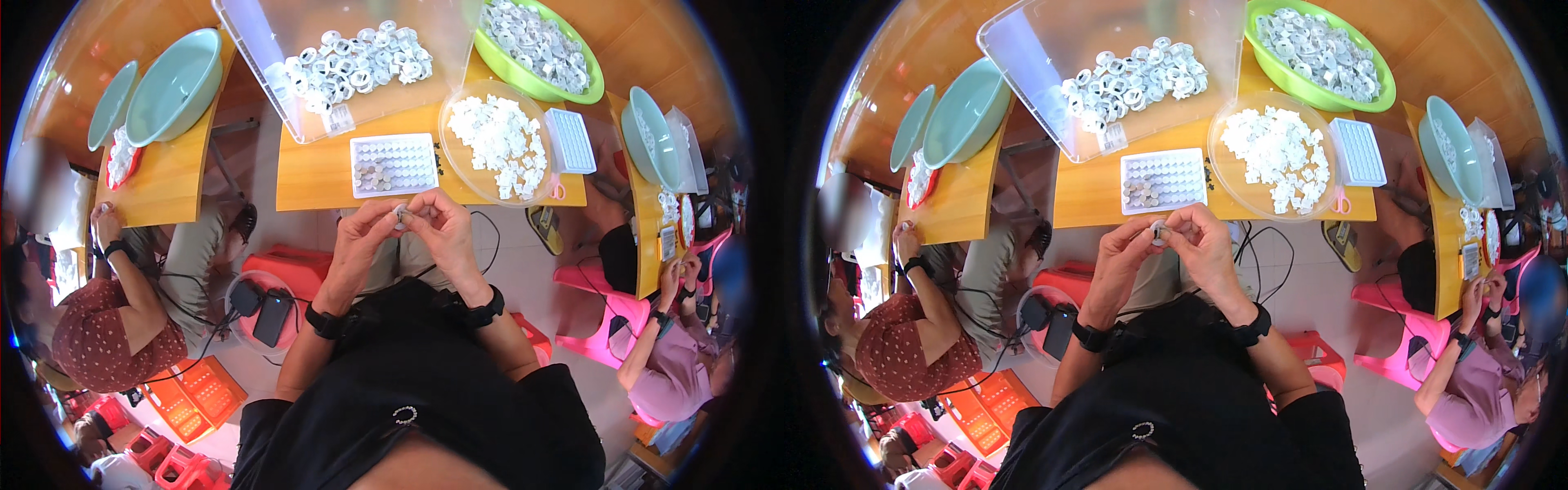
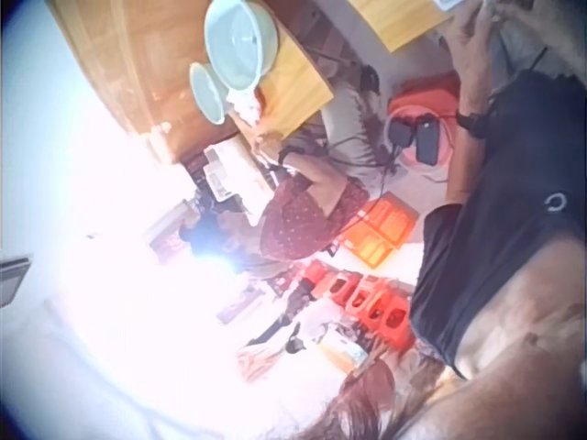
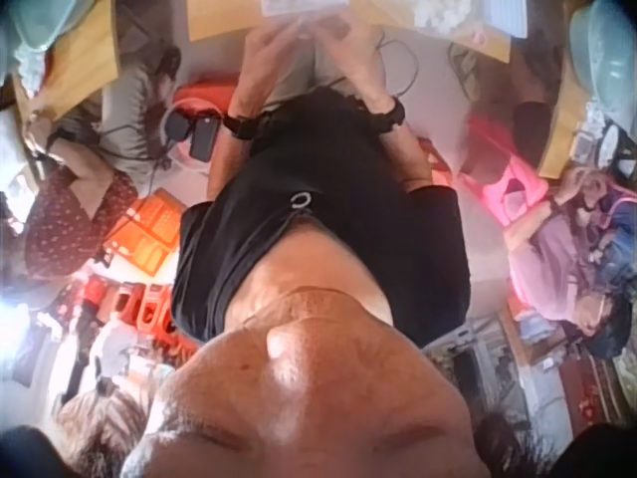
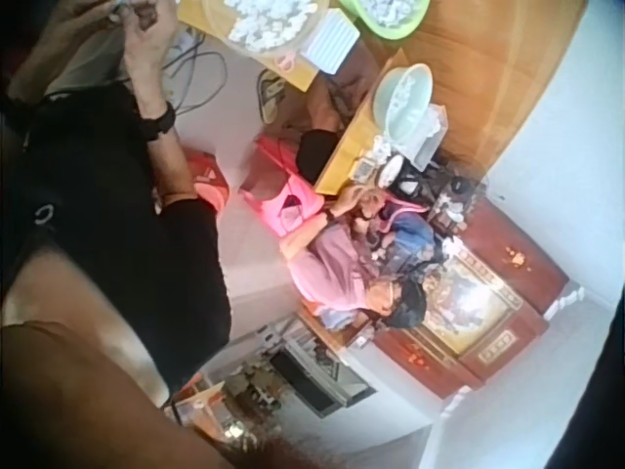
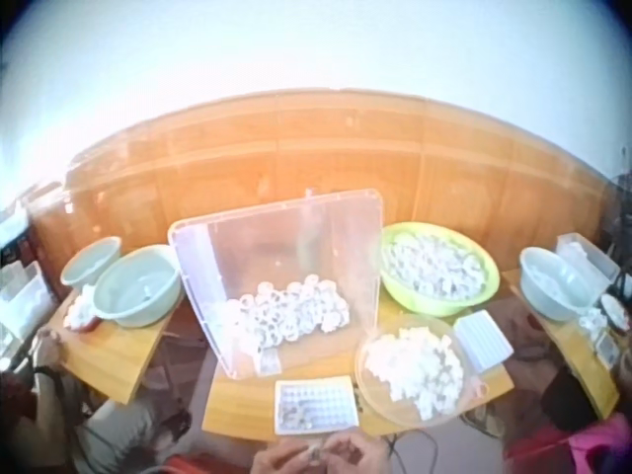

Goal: Assembling small white plastic components into a tray.

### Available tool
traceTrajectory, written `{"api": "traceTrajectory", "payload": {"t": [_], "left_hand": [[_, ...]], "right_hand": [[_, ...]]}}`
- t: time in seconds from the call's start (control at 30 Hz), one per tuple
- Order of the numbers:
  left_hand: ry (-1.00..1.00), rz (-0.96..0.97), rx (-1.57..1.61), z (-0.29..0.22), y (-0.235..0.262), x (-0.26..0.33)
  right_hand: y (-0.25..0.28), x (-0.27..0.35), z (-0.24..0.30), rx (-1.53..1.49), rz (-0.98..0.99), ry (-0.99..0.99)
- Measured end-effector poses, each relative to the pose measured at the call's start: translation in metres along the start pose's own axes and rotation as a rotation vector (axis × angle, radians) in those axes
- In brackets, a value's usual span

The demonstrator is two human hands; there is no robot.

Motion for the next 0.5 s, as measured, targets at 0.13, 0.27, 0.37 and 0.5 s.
{"api": "traceTrajectory", "payload": {"t": [0.13,0.27,0.37,0.5], "left_hand": [[-0.002,0.011,-0.082,-0.001,-0.008,0.001],[0.026,-0.003,-0.033,0.001,-0.011,0.0],[0.105,0.0,0.097,0.004,-0.007,0.001],[0.097,-0.035,0.209,0.0,0.002,0.002]], "right_hand": [[0.009,0.0,0.0,-0.048,0.003,-0.075],[0.012,0.001,-0.007,0.026,-0.023,-0.034],[0.014,0.003,0.009,0.196,-0.07,0.012],[0.049,-0.011,0.037,0.765,-0.216,0.327]]}}
Point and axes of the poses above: each hand's wrist, its own x-axis away from the middle knuckle, its own y-axis out of the back of the hand, z = x × y, the point moved 2 cm from there along -x, towards the middle knuckle, and after that the axes turned 4 degrees about -x, right-handed, at the moved point
